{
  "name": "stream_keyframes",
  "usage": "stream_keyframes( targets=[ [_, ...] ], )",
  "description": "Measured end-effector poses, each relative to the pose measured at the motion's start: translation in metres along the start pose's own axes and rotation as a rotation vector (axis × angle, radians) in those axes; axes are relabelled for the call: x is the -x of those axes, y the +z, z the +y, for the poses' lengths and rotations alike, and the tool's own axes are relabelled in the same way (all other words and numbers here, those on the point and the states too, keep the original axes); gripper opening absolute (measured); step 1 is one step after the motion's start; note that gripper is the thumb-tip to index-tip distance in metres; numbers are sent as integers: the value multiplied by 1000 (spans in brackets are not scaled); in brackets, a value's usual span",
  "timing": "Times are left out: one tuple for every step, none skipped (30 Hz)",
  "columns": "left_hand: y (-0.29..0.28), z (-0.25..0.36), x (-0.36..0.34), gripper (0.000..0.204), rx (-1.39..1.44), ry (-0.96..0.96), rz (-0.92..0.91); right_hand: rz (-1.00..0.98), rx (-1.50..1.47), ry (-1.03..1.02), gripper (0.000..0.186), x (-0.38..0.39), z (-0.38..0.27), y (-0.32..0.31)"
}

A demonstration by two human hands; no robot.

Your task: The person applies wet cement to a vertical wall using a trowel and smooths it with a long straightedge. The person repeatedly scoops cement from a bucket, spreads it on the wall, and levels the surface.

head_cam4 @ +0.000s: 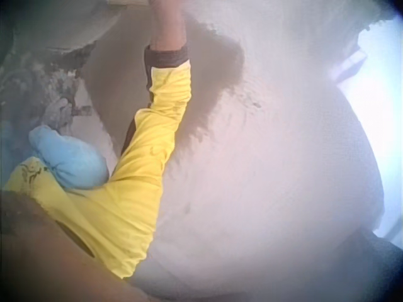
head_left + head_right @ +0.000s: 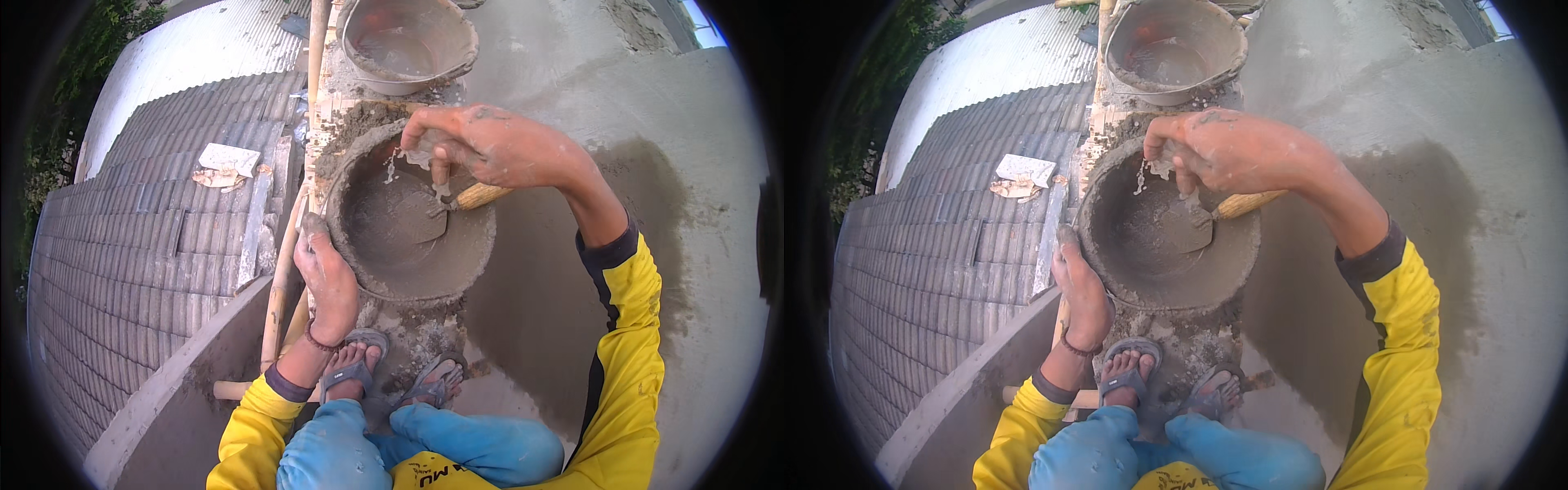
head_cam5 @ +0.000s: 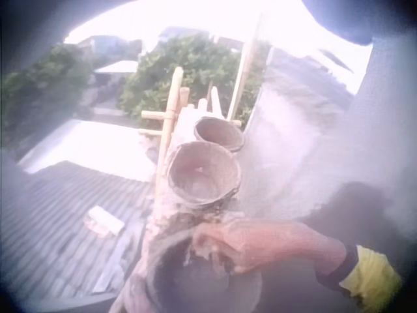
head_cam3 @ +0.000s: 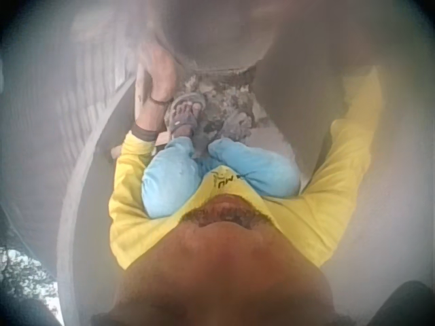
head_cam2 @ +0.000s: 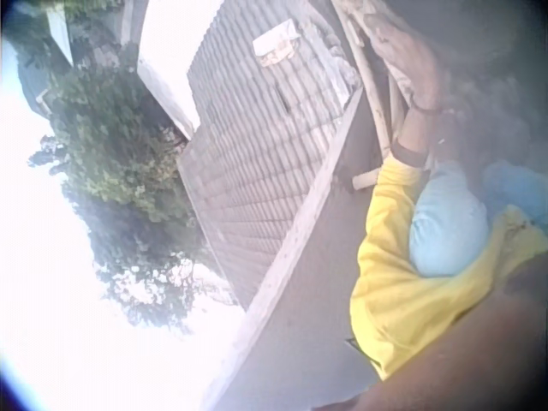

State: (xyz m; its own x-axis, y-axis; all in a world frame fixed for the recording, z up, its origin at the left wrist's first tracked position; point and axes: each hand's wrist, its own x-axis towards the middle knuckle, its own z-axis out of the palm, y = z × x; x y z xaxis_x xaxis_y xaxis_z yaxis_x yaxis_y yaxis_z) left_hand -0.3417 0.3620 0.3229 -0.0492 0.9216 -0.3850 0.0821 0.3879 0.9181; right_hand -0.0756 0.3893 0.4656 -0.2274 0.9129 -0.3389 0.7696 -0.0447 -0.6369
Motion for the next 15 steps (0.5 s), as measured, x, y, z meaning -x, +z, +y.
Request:
stream_keyframes(
  targets=[
    [3, 4, 3, 47, 9, 23, -25, 128, 308, -71, 21, 15, 0, 21],
    [5, 9, 6, 45, 17, 46, -49, 273, 622, -159, 16, 27, 3, 39],
    [6, 12, 9, 43, 25, 71, -72, 242, 747, -78, 12, 39, 9, 56],
    [9, 14, 12, 39, 58, 142, -82, 235, 879, -14, 11, 48, 15, 71],
    [10, 16, 15, 39, 45, 136, -83, 169, 1011, 125, 13, 55, 22, 83],
    [11, 17, 17, 39, 31, 130, -84, 239, 1083, 43, 13, 59, 30, 94],
    [12, 17, 17, 40, 26, 163, -93, 245, 1157, 31, 13, 62, 37, 105],
    [13, 16, 19, 40, 11, 151, -86, 174, 1217, 84, 13, 67, 42, 113],
    [12, 15, 19, 41, 8, 182, -90, 276, 1175, -14, 13, 71, 46, 119],
    [13, 14, 18, 41, 20, 201, -110, 309, 1127, -43, 13, 77, 48, 122],
    [14, 14, 15, 42, 74, 174, -130, 328, 1090, -35, 13, 82, 48, 122],
    [14, 14, 13, 42, 59, 237, -131, 383, 1091, 45, 13, 90, 45, 123],
    [16, 13, 13, 42, 93, 215, -140, 418, 1097, 135, 14, 96, 38, 125],
    [15, 12, 14, 41, 5, 291, -167, 527, 1110, 166, 15, 99, 29, 124],
    [12, 12, 16, 40, -33, 286, -171, 411, 1233, 272, 15, 101, 20, 122]
  ],
)
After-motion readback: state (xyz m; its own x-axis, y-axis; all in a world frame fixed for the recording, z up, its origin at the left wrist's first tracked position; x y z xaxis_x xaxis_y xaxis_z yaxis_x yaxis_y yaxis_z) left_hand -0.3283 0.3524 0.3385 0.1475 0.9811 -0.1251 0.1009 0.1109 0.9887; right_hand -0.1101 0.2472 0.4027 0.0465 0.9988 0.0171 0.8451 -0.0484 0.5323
